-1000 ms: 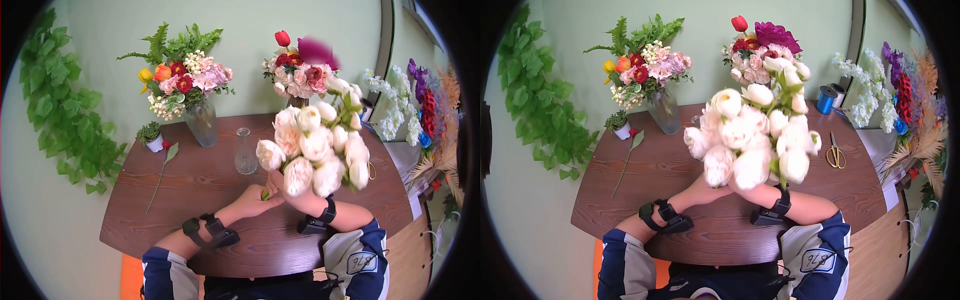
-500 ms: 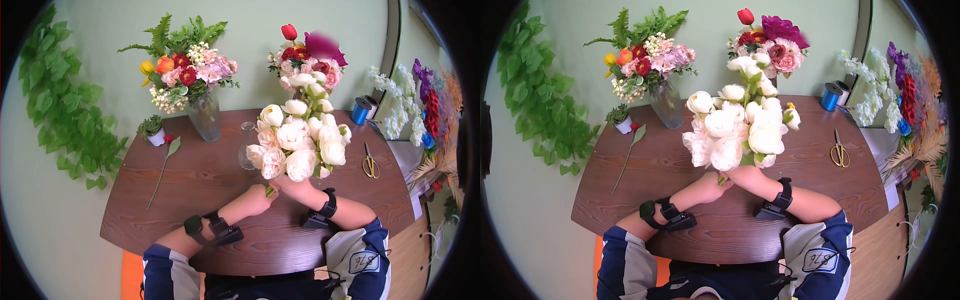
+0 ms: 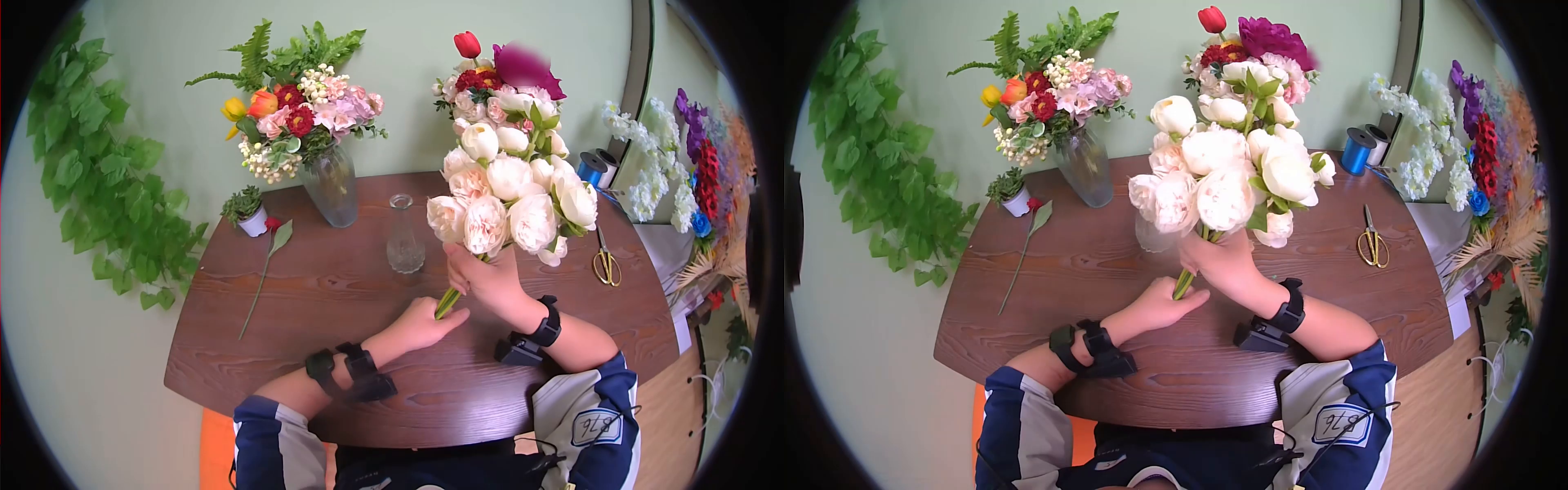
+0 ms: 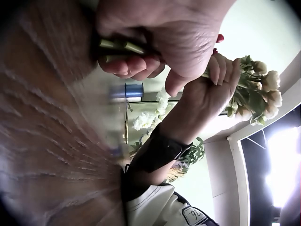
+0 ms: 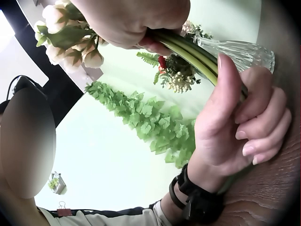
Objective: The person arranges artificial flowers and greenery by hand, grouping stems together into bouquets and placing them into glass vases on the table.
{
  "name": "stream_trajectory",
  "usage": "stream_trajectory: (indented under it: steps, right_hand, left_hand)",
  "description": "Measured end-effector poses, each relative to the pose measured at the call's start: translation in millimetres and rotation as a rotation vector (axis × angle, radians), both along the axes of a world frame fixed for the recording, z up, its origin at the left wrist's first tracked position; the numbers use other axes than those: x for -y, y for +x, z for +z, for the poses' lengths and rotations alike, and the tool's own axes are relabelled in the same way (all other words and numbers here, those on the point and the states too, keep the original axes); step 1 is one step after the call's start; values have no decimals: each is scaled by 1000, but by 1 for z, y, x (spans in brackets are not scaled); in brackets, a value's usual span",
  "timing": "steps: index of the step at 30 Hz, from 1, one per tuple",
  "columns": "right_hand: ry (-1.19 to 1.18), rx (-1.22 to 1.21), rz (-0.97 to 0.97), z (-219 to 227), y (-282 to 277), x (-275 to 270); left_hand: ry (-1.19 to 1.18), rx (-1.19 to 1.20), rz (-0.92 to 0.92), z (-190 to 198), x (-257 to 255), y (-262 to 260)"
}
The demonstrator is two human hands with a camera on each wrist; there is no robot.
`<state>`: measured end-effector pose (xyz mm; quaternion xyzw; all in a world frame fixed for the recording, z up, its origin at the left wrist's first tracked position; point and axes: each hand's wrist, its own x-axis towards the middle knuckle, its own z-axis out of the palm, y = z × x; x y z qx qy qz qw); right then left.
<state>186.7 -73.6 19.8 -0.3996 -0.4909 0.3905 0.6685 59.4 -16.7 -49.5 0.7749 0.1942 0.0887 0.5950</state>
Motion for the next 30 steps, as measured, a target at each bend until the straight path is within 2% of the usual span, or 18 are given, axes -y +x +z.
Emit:
stream_trajectory:
  steps: [2,5,7,9,14,15,16,17,18,20,21,23,24,26,30]
  right_hand:
    - [39,-26,22,1,-3,0]
    - [0,-85,25,5,-6,4]
    - [75,-26,22,1,-3,3]
    - [130,-200,34,5,-7,4]
    - [123,-267,16,2,-14,1]
    - [57,-285,42,2,-18,3]
    - [-9,-302,67,1,-20,4]
    - [-114,-300,186,0,-20,5]
    - [-115,-303,186,-4,-18,6]
    - [-101,-280,358,-15,-16,5]
    - [-94,-213,337,-19,-16,4]
    - [-125,-218,322,-19,-15,3]
    - [-99,-198,329,-16,-14,2]
    - [-135,-216,327,-10,-14,2]
    - [-161,-210,310,-13,-13,-2]
  left_hand:
    - [321,38,253,4,6,0]
    - [322,23,239,6,5,-3]
    - [281,40,229,6,5,-3]
    - [242,56,219,6,5,-3]
    - [2,62,157,4,8,-2]
    - [0,60,158,2,9,0]
    - [-55,179,209,-1,12,3]
    - [-110,299,260,-4,13,4]
    - [-110,296,260,-10,13,4]
    - [164,370,246,-17,11,2]
    - [164,369,248,-20,8,2]
    - [384,82,327,-16,5,0]
    - [384,83,330,-14,3,0]
    - [288,-167,274,-4,5,-2]
    - [249,-82,238,-14,-2,2]
